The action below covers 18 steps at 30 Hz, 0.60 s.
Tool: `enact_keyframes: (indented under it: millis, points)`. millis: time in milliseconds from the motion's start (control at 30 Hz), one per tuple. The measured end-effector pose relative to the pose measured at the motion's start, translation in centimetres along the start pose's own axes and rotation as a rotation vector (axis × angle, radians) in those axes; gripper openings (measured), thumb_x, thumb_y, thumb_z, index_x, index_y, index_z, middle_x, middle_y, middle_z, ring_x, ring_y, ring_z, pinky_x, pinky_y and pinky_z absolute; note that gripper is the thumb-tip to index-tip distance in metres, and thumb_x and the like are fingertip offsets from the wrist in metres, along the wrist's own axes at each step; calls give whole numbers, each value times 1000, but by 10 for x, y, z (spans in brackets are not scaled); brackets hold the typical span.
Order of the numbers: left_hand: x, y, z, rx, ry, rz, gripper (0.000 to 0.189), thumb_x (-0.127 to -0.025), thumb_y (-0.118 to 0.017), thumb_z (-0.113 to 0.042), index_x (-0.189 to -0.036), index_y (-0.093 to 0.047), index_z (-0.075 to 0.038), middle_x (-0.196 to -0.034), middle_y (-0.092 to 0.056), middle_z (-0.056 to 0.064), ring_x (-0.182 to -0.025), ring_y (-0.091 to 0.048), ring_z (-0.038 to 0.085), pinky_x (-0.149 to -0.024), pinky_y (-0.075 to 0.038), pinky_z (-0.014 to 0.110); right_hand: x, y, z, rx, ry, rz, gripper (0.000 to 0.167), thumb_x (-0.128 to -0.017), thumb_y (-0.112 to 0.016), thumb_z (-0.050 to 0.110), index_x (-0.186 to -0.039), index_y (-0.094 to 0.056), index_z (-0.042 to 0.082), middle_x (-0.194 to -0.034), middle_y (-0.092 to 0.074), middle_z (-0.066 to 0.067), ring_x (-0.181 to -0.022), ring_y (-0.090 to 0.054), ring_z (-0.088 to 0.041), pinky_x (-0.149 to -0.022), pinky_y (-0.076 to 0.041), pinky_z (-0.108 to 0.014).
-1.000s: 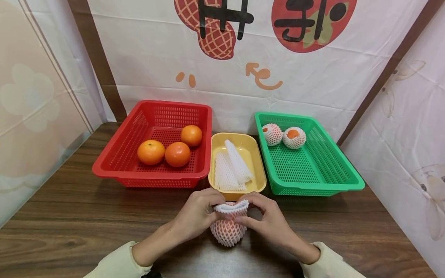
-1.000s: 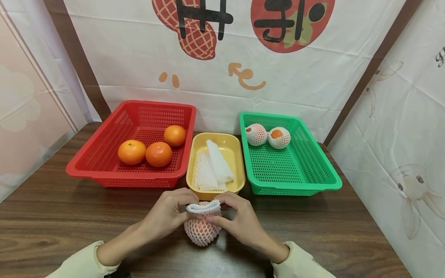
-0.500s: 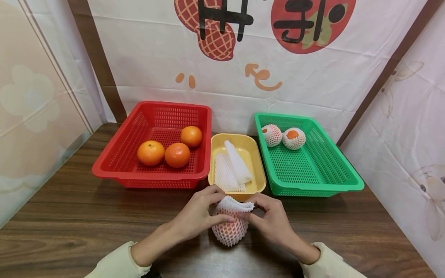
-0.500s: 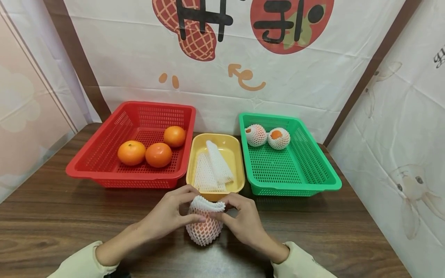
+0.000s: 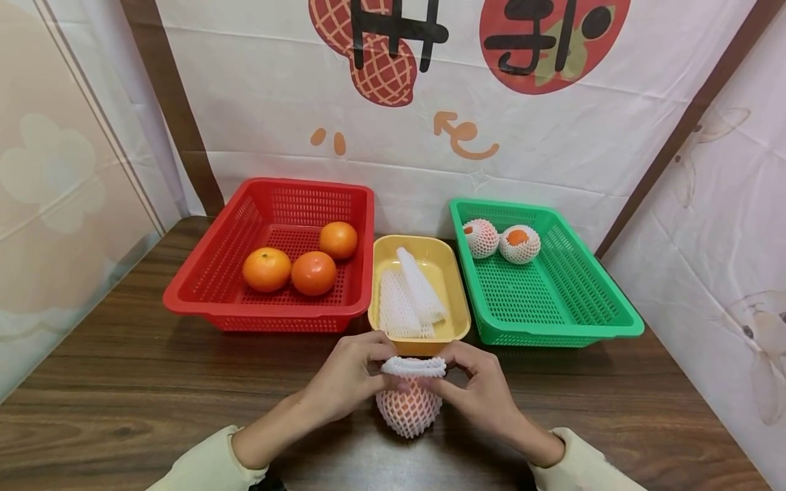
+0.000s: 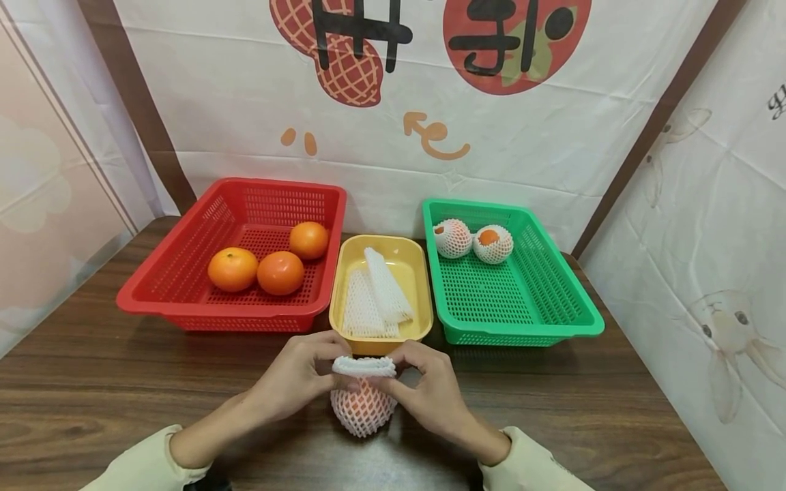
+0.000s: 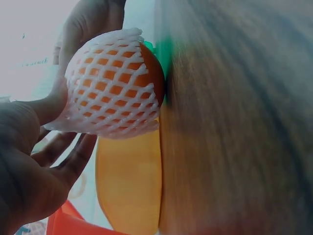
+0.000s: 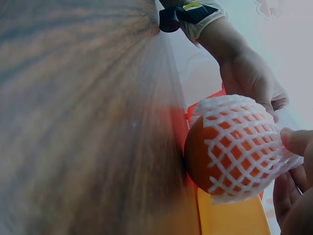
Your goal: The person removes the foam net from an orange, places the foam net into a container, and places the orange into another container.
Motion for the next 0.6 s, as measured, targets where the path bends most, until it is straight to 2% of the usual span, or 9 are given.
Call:
enact_keyframes:
  millis: [100,233,300,433,600]
  points:
    - [0,0,1,3,-49,-31,16,-71,-83,-8,-75,-69,-14,-78,-58,-11,-76,-56,5,-67,-51,31,3,-1,-10,-19,13,9,26,-75,-75,-9,-91,-66,9,-90,-63,-2,-83,-59,-15,-69,-52,-31]
    - [0,-1,3,-14,-88,-53,17,-72,-82,-4,-75,-68,-13,-78,-60,-10,-76,-57,5,-66,-51,27,7,-1,-25,4,-64,50,31,-80,-77,6,-107,-65,15,-104,-63,0,-94,-58,-17,-76,-50,-34]
    - [-1,-1,2,-24,-94,-53,18,-71,-82,-2,-75,-68,-13,-78,-60,-10,-75,-57,5,-64,-52,28,8,-1,-27,15,-103,68,32,-80,-78,12,-109,-64,16,-107,-62,0,-97,-57,-18,-78,-50,-35]
    - [-1,-1,1,-42,-107,-54,21,-69,-82,1,-75,-67,-12,-78,-61,-9,-75,-56,4,-62,-52,30,11,-3,-34,3,-125,62,25,-79,-79,14,-101,-67,18,-106,-63,1,-99,-58,-18,-82,-49,-32]
    - [-1,0,0,-35,-63,-38,19,-70,-83,-3,-78,-68,-13,-80,-60,-9,-77,-57,5,-65,-52,31,8,-3,-24,-6,-98,29,21,-77,-77,0,-89,-67,14,-99,-64,-3,-95,-59,-17,-79,-51,-32]
Point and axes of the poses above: each hand's wrist, its own x-axis away from the middle knuckle, its own y-axis out of the back of the hand, z = x × y, the point moved 1 cm from there along -x, towards the middle knuckle
